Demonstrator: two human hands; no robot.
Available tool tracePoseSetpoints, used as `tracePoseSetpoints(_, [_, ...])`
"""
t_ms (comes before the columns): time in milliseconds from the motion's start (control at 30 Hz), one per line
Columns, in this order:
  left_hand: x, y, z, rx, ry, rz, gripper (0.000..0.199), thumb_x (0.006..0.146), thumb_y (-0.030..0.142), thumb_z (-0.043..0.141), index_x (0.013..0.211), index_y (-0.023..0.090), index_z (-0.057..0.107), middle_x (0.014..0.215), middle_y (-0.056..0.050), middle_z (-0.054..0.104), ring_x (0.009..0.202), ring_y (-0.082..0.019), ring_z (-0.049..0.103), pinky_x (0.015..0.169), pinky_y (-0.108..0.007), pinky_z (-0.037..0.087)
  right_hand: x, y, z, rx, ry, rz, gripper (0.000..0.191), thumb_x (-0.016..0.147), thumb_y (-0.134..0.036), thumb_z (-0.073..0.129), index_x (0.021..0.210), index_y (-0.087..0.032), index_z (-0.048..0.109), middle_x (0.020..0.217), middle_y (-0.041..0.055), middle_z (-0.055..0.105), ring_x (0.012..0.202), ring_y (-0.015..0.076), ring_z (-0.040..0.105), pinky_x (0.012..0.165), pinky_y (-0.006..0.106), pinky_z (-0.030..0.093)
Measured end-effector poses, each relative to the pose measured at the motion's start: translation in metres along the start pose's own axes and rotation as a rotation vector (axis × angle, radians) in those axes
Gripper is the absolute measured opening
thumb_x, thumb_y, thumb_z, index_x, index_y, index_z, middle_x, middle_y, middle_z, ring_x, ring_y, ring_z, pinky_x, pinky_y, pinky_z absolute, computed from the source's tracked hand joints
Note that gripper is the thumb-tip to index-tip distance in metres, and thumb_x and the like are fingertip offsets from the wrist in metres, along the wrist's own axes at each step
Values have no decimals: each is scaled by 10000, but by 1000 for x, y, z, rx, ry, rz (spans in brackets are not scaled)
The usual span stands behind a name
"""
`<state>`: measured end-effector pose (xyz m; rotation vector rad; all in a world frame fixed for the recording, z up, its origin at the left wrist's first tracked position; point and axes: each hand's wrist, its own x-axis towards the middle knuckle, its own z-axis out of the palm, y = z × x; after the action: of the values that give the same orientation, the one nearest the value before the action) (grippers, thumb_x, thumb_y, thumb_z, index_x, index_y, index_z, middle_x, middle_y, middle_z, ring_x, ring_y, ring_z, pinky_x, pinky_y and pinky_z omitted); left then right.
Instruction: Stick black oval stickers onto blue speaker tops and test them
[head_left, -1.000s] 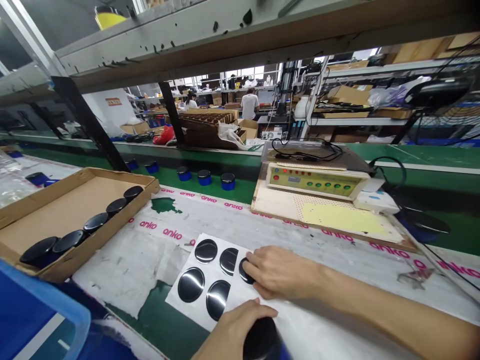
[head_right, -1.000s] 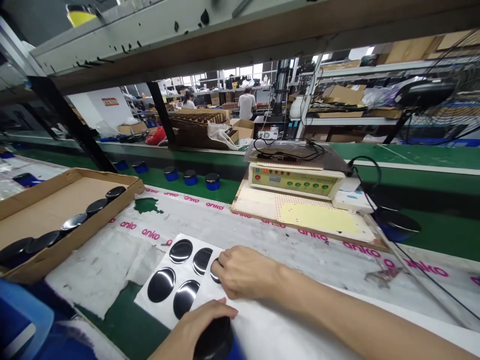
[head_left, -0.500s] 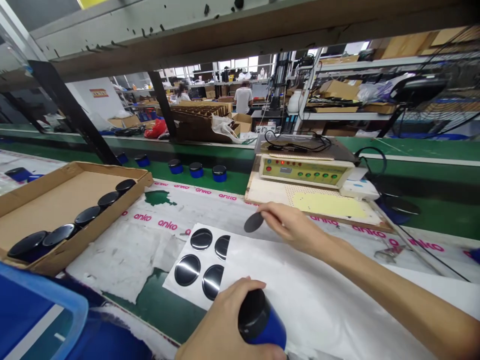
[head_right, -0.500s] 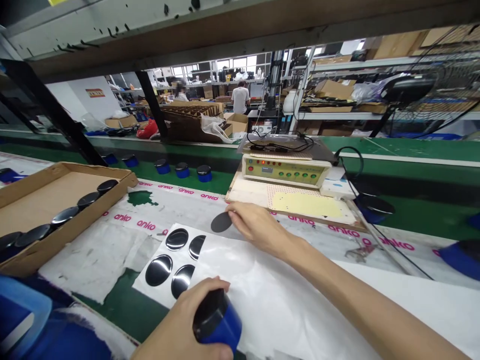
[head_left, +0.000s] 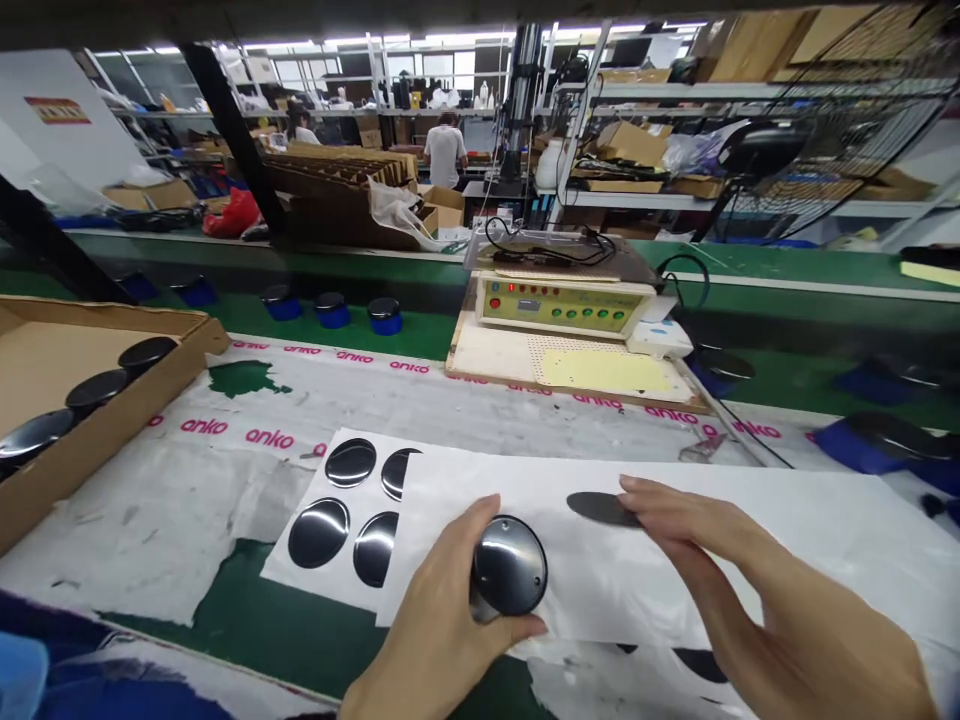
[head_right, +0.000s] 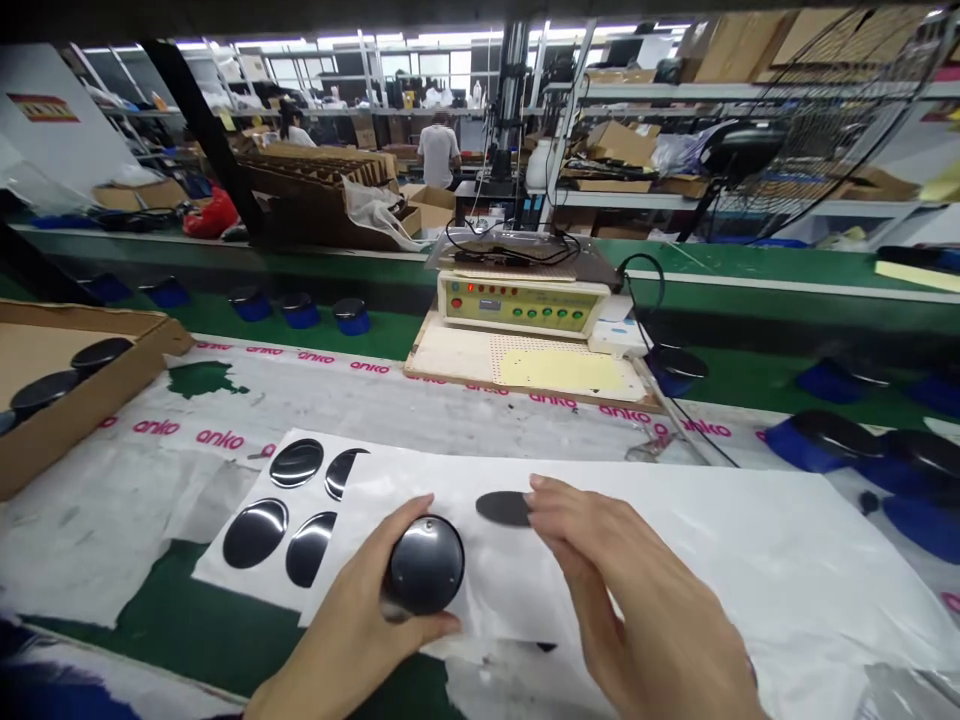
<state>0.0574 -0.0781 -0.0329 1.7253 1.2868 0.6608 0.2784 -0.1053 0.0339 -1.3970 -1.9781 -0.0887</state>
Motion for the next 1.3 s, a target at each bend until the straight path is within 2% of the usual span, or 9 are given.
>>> tracePoseSetpoints(100, [-1,3,-5,24,-27,82,709,704,250,757,1327,289,421,1375,-66,498,1283,-278,465,1068,-455,402,-11,-7,7,104,142,66,193,895,-129,477,994,-280,548,1161,35,574,1225,239,497,981,391,425])
tracePoseSetpoints(167, [0,4,-6,32,-27,109,712,718,254,749,1340,302,407,1380,-61,482,1285,-269,462,1057,-435,414,-13,-15,12,111,266,172,142,888,-161,501,917,-284,565,1170,55,493,1277,274,417,1004,450,372])
tracePoseSetpoints(200, [0,5,-6,28,-22,103,735,712,254,758,1349,310,395,1373,-55,488,1276,-262,471,1050,-423,422,-13,-19,15,123,276,238,98,889,-206,516,888,-284,575,1144,65,473,1247,280,431,961,441,401])
tracePoseSetpoints(267, [1,5,-5,-3,-12,53,824,674,261,795,1370,317,358,1330,-37,534,1228,-248,520,1020,-397,452,-11,-24,19,237,179,350,40,874,-309,561,881,-285,592,1065,76,480,1101,270,514,794,370,482])
tracePoseSetpoints(367, [0,5,-3,-47,8,-30,869,622,273,834,1355,303,369,1302,-11,583,1189,-238,557,1008,-379,461,-9,-27,29,509,70,491,113,806,-359,661,870,-281,610,949,59,537,890,229,571,614,280,491])
tracePoseSetpoints(500, [-1,7,-3,-59,4,-68,879,607,228,843,1344,327,374,1324,28,579,1216,-218,542,1020,-354,445,-9,-26,51,846,83,735,216,817,-385,654,689,-226,582,885,33,529,779,172,551,603,244,470])
tracePoseSetpoints(633, [1,7,-4,-83,-25,-61,961,643,244,825,1406,366,254,1325,49,576,1211,-191,546,1007,-334,449,-13,-28,70,1002,-9,914,273,827,-431,634,691,-205,565,862,23,495,755,150,517,623,234,451])
tracePoseSetpoints(1033, [-1,2,-3,-27,6,74,893,698,296,794,1401,397,253,1327,55,568,1199,-185,556,995,-313,462,-20,-30,84,1028,6,901,257,841,-370,639,677,-201,536,903,14,487,846,157,511,735,254,437])
tracePoseSetpoints(1300, [-1,0,-2,-4,25,89,888,692,319,799,1397,406,266,1317,58,575,1175,-183,575,988,-303,474,-17,-34,80,853,31,828,250,841,-373,641,676,-205,557,898,15,502,839,150,521,724,239,440])
